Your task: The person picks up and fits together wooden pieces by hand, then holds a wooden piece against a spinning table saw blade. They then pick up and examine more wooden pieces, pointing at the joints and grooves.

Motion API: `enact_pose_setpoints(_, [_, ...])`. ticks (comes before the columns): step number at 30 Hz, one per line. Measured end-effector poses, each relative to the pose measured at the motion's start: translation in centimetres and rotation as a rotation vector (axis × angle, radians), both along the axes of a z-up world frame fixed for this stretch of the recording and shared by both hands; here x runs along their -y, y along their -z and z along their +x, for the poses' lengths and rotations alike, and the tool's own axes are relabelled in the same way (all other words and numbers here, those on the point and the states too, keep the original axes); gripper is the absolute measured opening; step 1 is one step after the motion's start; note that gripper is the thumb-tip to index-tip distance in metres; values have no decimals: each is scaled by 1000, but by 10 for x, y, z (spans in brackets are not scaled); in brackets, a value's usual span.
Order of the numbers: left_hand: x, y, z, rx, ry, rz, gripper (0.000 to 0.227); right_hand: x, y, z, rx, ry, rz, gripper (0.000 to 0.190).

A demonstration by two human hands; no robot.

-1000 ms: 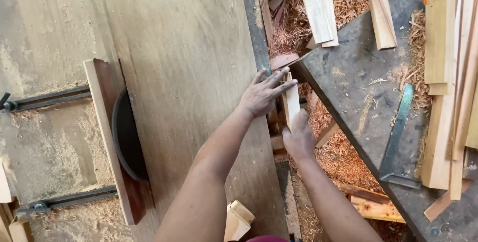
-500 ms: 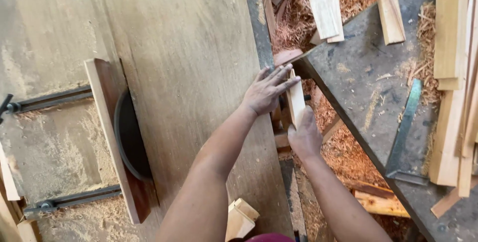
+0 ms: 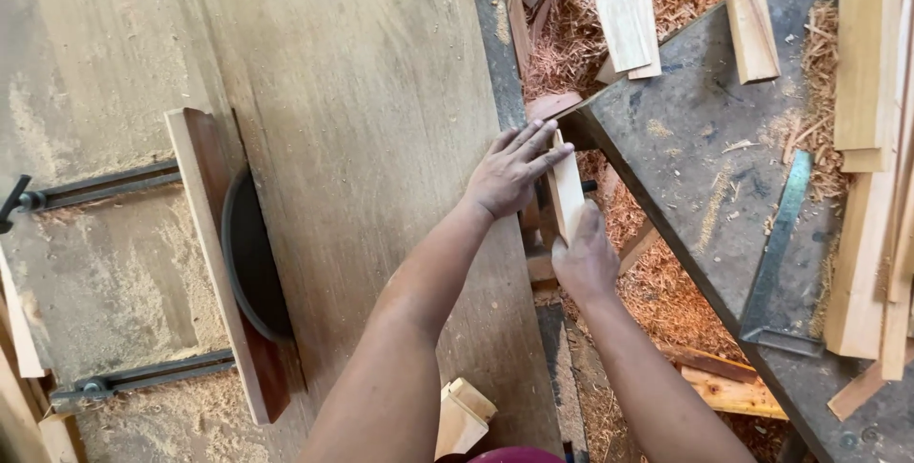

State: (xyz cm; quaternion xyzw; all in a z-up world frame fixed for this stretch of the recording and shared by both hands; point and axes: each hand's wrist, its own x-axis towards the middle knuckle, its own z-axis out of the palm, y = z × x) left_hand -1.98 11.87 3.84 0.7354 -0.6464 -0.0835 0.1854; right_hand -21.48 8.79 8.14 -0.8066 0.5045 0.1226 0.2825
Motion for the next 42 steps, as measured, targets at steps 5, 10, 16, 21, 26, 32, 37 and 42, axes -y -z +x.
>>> enact_pose_setpoints(5, [0, 0, -1, -41, 34, -19, 74, 2, -1, 0, -16, 4, 17, 77])
enact_pose_setpoints(10, [4, -9, 1, -19, 3, 51, 78, 8, 0, 4, -32, 15, -3, 83])
enact_pose_setpoints(16, [4, -7, 0, -46, -9, 12, 76, 6, -1, 4, -4, 24, -22, 83])
enact_pose_setpoints(21, [1, -9, 0, -45, 35, 0, 78, 0, -5, -7, 2, 5, -51, 79])
enact_pose_setpoints(26, [4, 1, 2, 4, 61, 19, 81, 1, -4, -5, 0, 29, -42, 80])
enact_pose_setpoints(32, [8, -7, 7, 53, 16, 141, 84, 6, 18, -3, 80, -28, -134, 86])
enact_pose_setpoints(37, [5, 12, -4, -26, -40, 27, 81, 10, -6, 9, -43, 5, 12, 86])
enact_pose_setpoints(42, [0, -8, -1, -17, -6, -18, 76, 2, 10, -11, 6, -26, -71, 83])
